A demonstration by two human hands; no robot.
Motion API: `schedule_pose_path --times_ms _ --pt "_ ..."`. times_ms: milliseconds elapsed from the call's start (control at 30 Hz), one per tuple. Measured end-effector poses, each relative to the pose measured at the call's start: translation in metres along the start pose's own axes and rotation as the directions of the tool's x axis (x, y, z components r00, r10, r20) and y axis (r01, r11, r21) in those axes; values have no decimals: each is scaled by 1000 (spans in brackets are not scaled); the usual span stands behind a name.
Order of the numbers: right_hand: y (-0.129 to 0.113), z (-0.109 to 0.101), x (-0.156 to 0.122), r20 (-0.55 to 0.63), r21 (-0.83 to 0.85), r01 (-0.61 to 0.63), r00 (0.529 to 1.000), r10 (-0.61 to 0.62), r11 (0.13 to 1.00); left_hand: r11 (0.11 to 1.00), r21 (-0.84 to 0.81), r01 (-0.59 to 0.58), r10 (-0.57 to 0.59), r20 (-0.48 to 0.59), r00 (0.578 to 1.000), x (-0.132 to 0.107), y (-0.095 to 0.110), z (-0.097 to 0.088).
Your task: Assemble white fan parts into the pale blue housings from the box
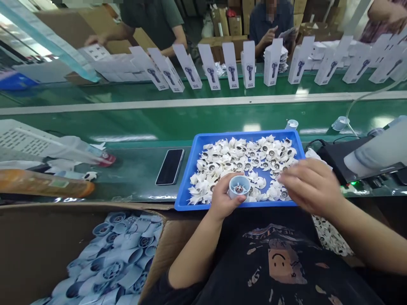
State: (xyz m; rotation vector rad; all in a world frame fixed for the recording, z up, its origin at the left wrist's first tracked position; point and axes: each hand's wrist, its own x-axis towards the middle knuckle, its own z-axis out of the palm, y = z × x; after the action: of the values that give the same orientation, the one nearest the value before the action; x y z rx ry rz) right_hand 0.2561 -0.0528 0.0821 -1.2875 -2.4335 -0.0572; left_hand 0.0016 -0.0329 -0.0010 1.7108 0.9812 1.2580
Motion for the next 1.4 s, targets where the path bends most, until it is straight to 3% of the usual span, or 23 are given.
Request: schedule_pose_path --times_ms 100,200,367,500,633,733,800,900,1033,1167,1233,1333,1400 --pt "21 40 56 288 -216 -33 953 96 976 1000 27 14 -16 63 998 6 1 3" --pt "40 69 97 428 -350 -20 886 178 937 998 61 -17 10 103 995 8 -4 6" --pt "40 87 113 474 -428 -20 846 244 903 981 70 -178 169 124 978 15 -22 14" --pt "33 93 110 427 -380 -139 850 307 914 973 63 -221 210 147 967 20 -28 19" --pt "33 84 103 351 -159 -283 880 322 946 979 28 -200 195 138 971 16 -28 16" --pt "26 67 78 297 149 -342 911 288 928 992 -42 -123 126 76 989 6 -22 11" --pt "15 57 53 273 389 -357 925 264 850 987 -143 -71 79 52 995 -1 -15 9" --pt "-8 50 13 250 668 -365 931 267 649 970 -241 -21 50 113 992 -8 -1 9" --pt "-31 49 -18 246 832 -361 921 303 422 998 10 -68 64 224 973 -10 23 13" --pt "-40 34 -25 248 864 -360 913 325 352 938 275 -213 131 287 949 -6 42 20" --pt "-45 22 -24 223 830 -352 921 320 432 890 351 -291 186 304 934 -5 47 24" --pt "-54 9 -19 87 586 -236 969 230 775 803 432 -410 288 320 903 -6 51 29" --pt "-59 8 -15 -4 356 -127 990 138 926 751 477 -456 350 298 888 -8 53 31"
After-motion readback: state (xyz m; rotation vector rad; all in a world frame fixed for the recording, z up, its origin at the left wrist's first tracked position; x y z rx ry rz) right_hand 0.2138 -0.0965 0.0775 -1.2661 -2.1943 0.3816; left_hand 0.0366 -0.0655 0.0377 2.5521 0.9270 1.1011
